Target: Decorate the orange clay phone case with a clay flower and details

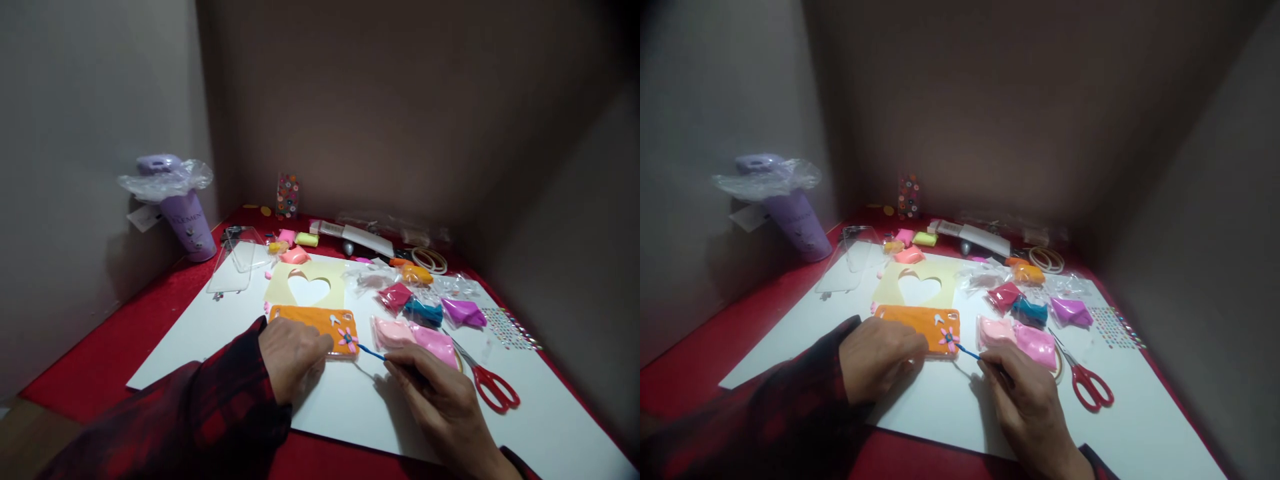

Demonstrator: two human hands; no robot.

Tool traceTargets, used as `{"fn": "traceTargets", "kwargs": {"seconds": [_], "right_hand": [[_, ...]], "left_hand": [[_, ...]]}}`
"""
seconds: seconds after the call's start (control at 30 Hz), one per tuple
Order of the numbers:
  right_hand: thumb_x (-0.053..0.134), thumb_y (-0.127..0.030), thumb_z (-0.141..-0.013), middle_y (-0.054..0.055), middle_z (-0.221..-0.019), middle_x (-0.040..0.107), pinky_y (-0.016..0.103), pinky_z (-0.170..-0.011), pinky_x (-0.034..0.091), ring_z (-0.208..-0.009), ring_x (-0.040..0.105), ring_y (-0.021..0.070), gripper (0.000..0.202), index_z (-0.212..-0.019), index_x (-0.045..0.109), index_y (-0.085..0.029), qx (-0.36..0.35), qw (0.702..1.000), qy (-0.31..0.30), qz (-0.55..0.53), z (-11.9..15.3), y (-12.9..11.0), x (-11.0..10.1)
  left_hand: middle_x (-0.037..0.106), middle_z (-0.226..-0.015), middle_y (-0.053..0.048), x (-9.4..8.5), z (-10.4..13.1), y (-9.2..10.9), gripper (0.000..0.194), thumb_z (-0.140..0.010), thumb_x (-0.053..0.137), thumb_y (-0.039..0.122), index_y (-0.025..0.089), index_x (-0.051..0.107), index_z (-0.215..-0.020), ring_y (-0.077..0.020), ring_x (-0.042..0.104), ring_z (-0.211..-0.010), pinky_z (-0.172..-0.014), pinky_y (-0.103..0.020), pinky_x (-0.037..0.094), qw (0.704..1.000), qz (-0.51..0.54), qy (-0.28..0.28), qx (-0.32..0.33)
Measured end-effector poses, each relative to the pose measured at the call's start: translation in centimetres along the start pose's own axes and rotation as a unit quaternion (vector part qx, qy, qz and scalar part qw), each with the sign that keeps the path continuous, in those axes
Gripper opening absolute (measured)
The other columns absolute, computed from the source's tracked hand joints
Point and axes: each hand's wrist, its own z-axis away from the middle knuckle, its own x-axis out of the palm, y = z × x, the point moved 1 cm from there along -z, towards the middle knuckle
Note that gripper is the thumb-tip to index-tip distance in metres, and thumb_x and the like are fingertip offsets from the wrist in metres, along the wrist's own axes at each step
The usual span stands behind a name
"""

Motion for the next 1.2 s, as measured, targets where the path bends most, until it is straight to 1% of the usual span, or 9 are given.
{"fn": "traceTargets", "kwargs": {"seconds": [0.13,0.3,0.37,0.47,0.53,0.67,0.83,1.03,1.2], "right_hand": [[0.051,-0.019,-0.083,0.004,-0.088,0.062,0.027,-0.066,0.049,-0.080,0.060,0.0166,0.009,-0.090,0.057,-0.021,0.003,1.000,-0.006,-0.001,0.0,0.0,0.1],[0.052,-0.019,-0.083,0.004,-0.090,0.062,0.027,-0.068,0.049,-0.083,0.060,0.0167,0.009,-0.091,0.057,-0.021,0.003,1.000,-0.003,0.006,0.0,0.1,0.1],[0.052,-0.019,-0.083,0.004,-0.092,0.062,0.026,-0.069,0.049,-0.084,0.060,0.0166,0.010,-0.091,0.057,-0.022,0.004,1.000,-0.001,0.008,0.1,0.2,0.1],[0.052,-0.019,-0.083,0.003,-0.093,0.062,0.026,-0.072,0.049,-0.086,0.060,0.0160,0.011,-0.093,0.057,-0.022,0.004,1.000,0.003,0.012,0.2,0.3,0.1],[0.052,-0.019,-0.083,0.002,-0.094,0.062,0.026,-0.072,0.048,-0.086,0.059,0.0154,0.011,-0.093,0.056,-0.023,0.005,1.000,0.005,0.013,0.2,0.3,0.1],[0.053,-0.019,-0.083,0.001,-0.094,0.062,0.025,-0.072,0.048,-0.085,0.059,0.0149,0.011,-0.093,0.056,-0.023,0.008,1.000,0.002,0.018,0.3,0.3,0.0],[0.053,-0.018,-0.083,0.001,-0.093,0.061,0.025,-0.070,0.046,-0.085,0.058,0.0147,0.011,-0.092,0.056,-0.024,0.004,1.000,0.000,0.010,0.1,0.1,0.0],[0.051,-0.019,-0.083,-0.001,-0.076,0.059,0.024,-0.058,0.043,-0.067,0.055,0.0121,0.005,-0.084,0.055,-0.023,0.023,0.998,-0.051,0.000,0.3,-0.3,0.2],[0.050,-0.022,-0.084,-0.002,-0.073,0.058,0.024,-0.055,0.041,-0.062,0.053,0.0111,0.006,-0.080,0.055,-0.021,0.035,0.997,-0.062,0.007,0.8,-0.4,0.4]], "left_hand": [[0.062,-0.071,-0.005,0.2,-0.3,0.2,0.012,-0.078,0.042,0.017,0.018,0.054,-0.083,-0.0197,0.058,-0.063,-0.052,-0.031,0.035,0.999,-0.030,-0.010,-0.026],[0.064,-0.076,-0.005,0.2,-0.3,0.3,0.013,-0.077,0.044,0.015,0.019,0.056,-0.079,-0.0203,0.059,-0.067,-0.054,-0.030,0.038,0.998,-0.059,-0.025,-0.021],[0.065,-0.078,-0.004,0.1,-0.2,0.3,0.010,-0.075,0.048,0.017,0.020,0.057,-0.080,-0.0195,0.060,-0.070,-0.056,-0.029,0.038,0.999,-0.037,-0.019,-0.016],[0.066,-0.080,-0.004,0.0,-0.2,0.2,0.016,-0.074,0.053,0.022,0.020,0.055,-0.089,-0.0196,0.060,-0.071,-0.056,-0.029,0.038,0.998,-0.016,0.011,-0.051],[0.066,-0.078,-0.005,0.0,-0.3,0.1,0.015,-0.076,0.050,0.023,0.018,0.055,-0.090,-0.0198,0.059,-0.069,-0.055,-0.029,0.037,0.997,-0.035,0.011,-0.064],[0.064,-0.072,-0.004,0.3,-0.5,-0.1,0.018,-0.079,0.041,0.016,0.018,0.059,-0.075,-0.0185,0.058,-0.065,-0.050,-0.027,0.030,0.997,-0.073,-0.022,-0.025],[0.064,-0.070,0.001,0.4,0.0,-0.7,0.018,-0.070,0.049,0.013,0.024,0.062,-0.075,-0.0157,0.057,-0.064,-0.049,-0.027,0.024,1.000,-0.015,-0.010,0.024],[0.065,-0.072,0.002,0.5,0.2,-1.0,0.023,-0.065,0.050,0.010,0.024,0.060,-0.080,-0.0161,0.057,-0.066,-0.051,-0.028,0.025,1.000,-0.010,-0.005,0.023],[0.065,-0.071,0.001,0.5,0.2,-0.9,0.021,-0.065,0.049,0.011,0.024,0.060,-0.078,-0.0160,0.056,-0.064,-0.050,-0.028,0.024,1.000,-0.021,-0.014,0.015]]}}
